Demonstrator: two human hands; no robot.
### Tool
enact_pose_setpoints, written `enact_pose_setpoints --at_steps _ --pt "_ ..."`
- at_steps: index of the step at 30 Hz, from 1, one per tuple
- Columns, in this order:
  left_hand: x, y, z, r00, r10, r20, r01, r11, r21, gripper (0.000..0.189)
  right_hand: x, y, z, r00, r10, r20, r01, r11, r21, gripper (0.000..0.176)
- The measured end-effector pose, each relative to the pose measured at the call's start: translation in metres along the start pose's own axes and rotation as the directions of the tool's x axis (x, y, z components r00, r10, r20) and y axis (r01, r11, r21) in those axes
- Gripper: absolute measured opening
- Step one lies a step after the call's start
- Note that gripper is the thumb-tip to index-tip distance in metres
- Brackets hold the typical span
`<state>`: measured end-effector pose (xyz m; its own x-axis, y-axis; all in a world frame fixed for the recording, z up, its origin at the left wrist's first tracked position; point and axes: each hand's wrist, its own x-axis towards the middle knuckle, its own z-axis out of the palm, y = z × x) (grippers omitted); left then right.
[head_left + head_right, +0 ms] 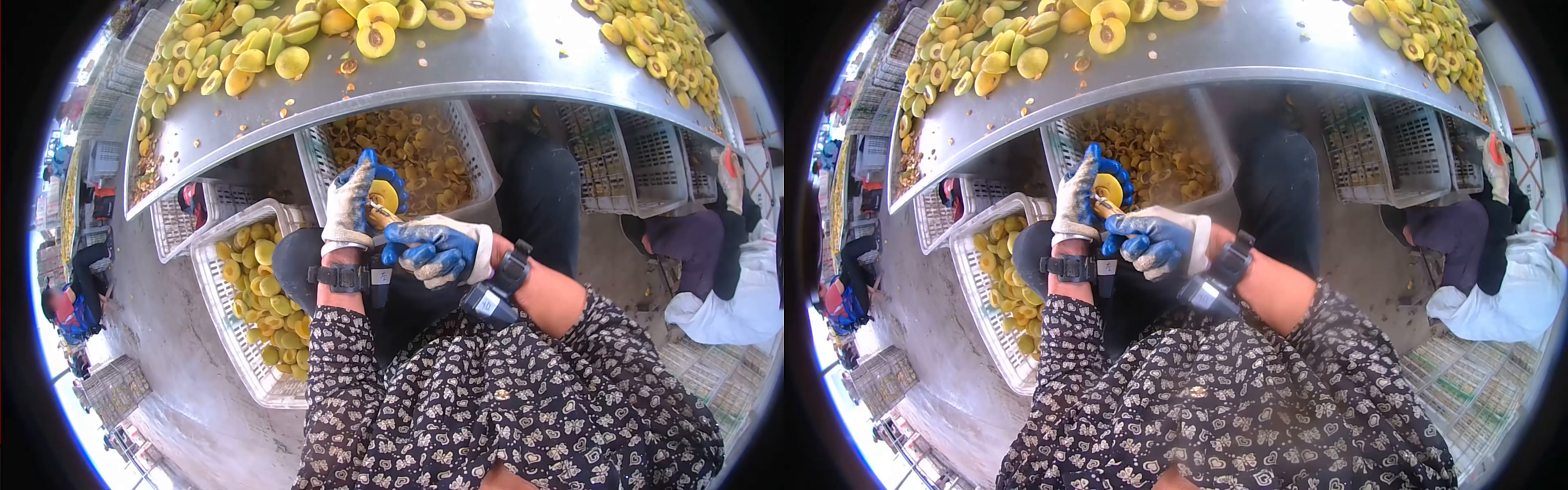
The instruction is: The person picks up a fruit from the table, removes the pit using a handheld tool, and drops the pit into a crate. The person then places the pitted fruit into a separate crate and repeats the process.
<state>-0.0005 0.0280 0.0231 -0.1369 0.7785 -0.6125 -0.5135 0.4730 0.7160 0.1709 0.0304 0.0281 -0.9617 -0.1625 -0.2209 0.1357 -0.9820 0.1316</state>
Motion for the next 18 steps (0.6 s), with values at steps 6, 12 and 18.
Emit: enact_pose_setpoints --at_steps 6,12,18 --pt "0.010 0.001 -0.002 0.976 0.070 -0.206 -0.118 0.966 -0.230 0.035 0.006 0.012 0.000 0.993 -0.105 0.061 0.097 0.989 0.113 0.031" --pt "-0.014 0.021 -0.032 0.910 0.347 -0.228 -0.414 0.798 -0.437 0.036 -0.036 -0.018 0.007 0.882 -0.410 -0.231 0.294 0.863 -0.410 0.037" --pt "-0.072 0.064 -0.119 0.537 0.662 -0.523 -0.684 0.705 0.190 0.024 -0.019 -0.017 -0.047 0.527 -0.817 -0.236 -0.601 -0.161 -0.783 0.027"
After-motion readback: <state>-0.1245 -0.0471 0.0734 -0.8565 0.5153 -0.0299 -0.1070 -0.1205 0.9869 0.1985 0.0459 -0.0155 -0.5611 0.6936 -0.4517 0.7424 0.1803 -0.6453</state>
